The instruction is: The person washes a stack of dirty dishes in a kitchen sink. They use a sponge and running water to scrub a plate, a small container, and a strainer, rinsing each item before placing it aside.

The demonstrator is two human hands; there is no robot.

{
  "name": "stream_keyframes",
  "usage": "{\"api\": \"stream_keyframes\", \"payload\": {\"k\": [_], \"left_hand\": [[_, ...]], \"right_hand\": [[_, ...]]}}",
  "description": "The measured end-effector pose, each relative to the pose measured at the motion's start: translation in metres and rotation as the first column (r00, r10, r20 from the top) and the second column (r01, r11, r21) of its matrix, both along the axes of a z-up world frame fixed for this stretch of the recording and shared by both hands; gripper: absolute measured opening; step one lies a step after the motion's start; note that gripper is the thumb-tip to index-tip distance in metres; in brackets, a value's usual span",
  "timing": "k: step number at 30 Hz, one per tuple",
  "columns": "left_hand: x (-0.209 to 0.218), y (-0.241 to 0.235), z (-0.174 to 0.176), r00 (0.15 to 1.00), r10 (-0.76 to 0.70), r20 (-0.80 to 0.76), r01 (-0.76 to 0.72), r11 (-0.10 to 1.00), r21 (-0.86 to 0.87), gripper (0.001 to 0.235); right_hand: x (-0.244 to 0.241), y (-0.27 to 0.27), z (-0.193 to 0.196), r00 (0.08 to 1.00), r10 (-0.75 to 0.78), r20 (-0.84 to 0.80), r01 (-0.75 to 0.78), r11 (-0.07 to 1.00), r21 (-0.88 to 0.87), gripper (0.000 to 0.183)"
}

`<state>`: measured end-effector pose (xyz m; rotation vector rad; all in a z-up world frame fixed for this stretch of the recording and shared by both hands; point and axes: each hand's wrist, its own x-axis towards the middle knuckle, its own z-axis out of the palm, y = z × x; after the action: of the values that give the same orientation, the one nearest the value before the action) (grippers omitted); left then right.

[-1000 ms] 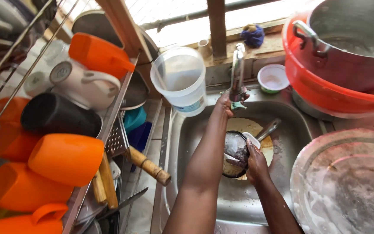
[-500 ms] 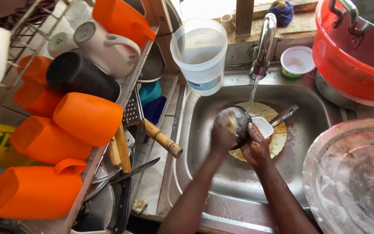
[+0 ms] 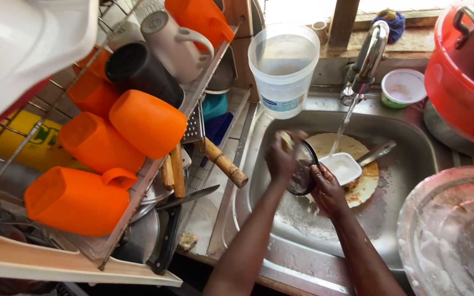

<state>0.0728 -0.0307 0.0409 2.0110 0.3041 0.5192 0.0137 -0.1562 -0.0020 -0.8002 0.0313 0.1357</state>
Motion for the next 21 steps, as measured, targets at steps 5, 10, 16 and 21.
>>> {"api": "stream_keyframes", "payload": {"k": [5,10,16,21], "left_hand": [[-0.076,-0.033,0.024,0.831,-0.412,0.374,0.227,0.865,0.447,0.058],[-0.001,0.003,-0.006,0.997,0.024,0.076,-0.013,0.990,-0.142,0.032],[-0.063,-0.039,0.018,0.859,-0.244,0.450,0.056,0.919,0.390,0.033],[0.004,0.013,-0.023,0.894,-0.028,0.447,-0.027,0.993,0.117,0.018]], "right_hand": [[0.001,-0.020,-0.035,0.999,0.039,-0.027,-0.039,0.999,0.009,0.047],[-0.007,0.001,-0.012,0.999,0.023,0.024,-0.021,0.997,-0.080,0.034],[-0.010,-0.002,-0.002,0.994,-0.050,0.100,0.052,0.998,-0.019,0.036],[0.004,-0.015,-0.056,0.997,-0.031,0.073,0.028,0.999,0.046,0.023]]}}
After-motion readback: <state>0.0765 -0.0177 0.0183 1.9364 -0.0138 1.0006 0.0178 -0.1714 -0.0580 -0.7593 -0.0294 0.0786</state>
